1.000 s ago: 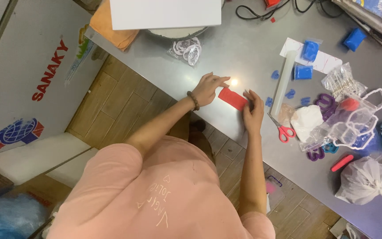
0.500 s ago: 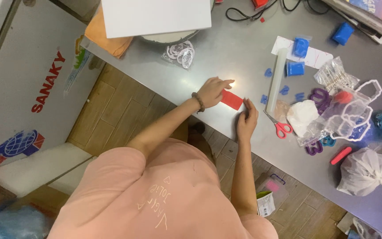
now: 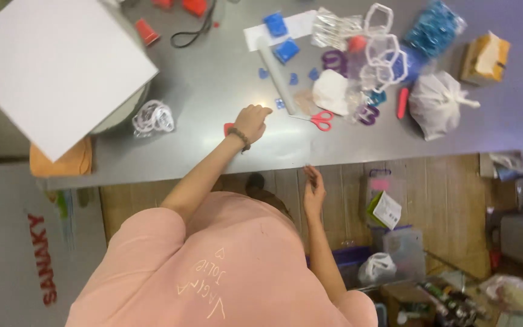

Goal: Preparing red fondant decorations using cutters and a carving tool on a workbench.

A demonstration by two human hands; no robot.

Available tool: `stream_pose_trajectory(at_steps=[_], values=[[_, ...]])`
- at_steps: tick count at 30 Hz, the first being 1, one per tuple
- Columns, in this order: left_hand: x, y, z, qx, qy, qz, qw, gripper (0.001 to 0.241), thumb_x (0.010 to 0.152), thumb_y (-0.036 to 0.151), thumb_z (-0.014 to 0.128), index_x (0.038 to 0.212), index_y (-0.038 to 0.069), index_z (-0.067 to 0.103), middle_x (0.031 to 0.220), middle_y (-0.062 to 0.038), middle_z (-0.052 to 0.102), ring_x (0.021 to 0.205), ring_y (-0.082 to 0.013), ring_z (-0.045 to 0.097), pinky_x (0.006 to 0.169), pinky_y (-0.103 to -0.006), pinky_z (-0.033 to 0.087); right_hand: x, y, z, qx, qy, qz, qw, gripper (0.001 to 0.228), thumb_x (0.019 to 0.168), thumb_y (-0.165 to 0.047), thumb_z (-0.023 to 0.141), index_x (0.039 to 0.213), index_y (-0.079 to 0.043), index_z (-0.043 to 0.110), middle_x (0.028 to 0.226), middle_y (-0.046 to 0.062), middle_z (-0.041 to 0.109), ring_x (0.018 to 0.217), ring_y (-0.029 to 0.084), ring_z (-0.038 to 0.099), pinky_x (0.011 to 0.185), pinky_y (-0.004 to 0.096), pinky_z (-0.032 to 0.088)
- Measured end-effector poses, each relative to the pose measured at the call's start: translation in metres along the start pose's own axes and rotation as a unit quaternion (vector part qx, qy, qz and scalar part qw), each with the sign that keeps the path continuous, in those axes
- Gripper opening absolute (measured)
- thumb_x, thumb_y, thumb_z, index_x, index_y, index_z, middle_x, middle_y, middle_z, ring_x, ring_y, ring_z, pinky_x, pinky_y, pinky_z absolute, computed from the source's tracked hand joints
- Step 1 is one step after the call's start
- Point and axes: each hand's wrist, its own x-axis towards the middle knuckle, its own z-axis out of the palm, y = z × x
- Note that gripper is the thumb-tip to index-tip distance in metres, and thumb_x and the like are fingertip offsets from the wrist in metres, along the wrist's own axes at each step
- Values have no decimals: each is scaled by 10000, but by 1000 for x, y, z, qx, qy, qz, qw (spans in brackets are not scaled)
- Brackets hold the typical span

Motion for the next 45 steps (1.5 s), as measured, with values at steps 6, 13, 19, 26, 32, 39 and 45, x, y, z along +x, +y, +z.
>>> stream_pose_trajectory(at_steps=[6,13,19,26,32,39,45], values=[[1,0,-28,93,-52,148,983,381,818,10,632,1187,94,678,994,-81,667,989,-298,602,856,-440,479,-91,58,-24,35,178,59,982,394,1009,31,496,1396,-12,553,1303,133,676,1214,224,638,1066,341,472],[7,-12,-63,60,-105,305,945,429,828,137,684,1249,78,625,1034,-102,629,994,-300,595,857,-439,475,-212,176,39,17,270,171,948,405,972,9,546,1374,-36,569,1216,117,706,1091,210,665,955,335,517],[27,14,-70,56,-213,346,912,555,850,372,705,1302,66,602,1036,-127,647,1006,-335,597,897,-481,434,-336,227,117,12,266,354,896,377,988,-141,592,1349,-35,610,1148,140,750,1042,225,714,899,343,550],[8,58,-30,68,-341,357,867,523,908,432,655,1325,119,612,941,-101,703,925,-308,659,924,-477,454,-420,230,151,33,331,441,833,332,992,-161,593,1299,-56,663,1119,128,781,1009,215,739,875,323,558],[-49,174,48,-80,-453,385,800,363,913,228,652,1254,108,663,997,-145,703,966,-373,646,858,-482,484,-400,188,11,82,523,343,776,178,938,-222,735,971,-47,733,784,40,725,641,119,651,558,278,495],[-70,294,188,-127,-492,419,752,259,945,199,634,1184,102,664,1066,-117,723,990,-347,669,836,-468,502,-428,62,-285,-152,609,405,665,207,965,-283,666,998,-108,772,743,47,713,668,170,681,638,369,533],[-53,370,235,-117,-474,424,763,237,951,160,625,1175,106,680,1042,-107,727,968,-329,671,864,-451,511,-539,39,-496,-484,652,290,507,136,874,-19,792,962,-92,719,1011,98,716,958,335,635,954,468,453]])
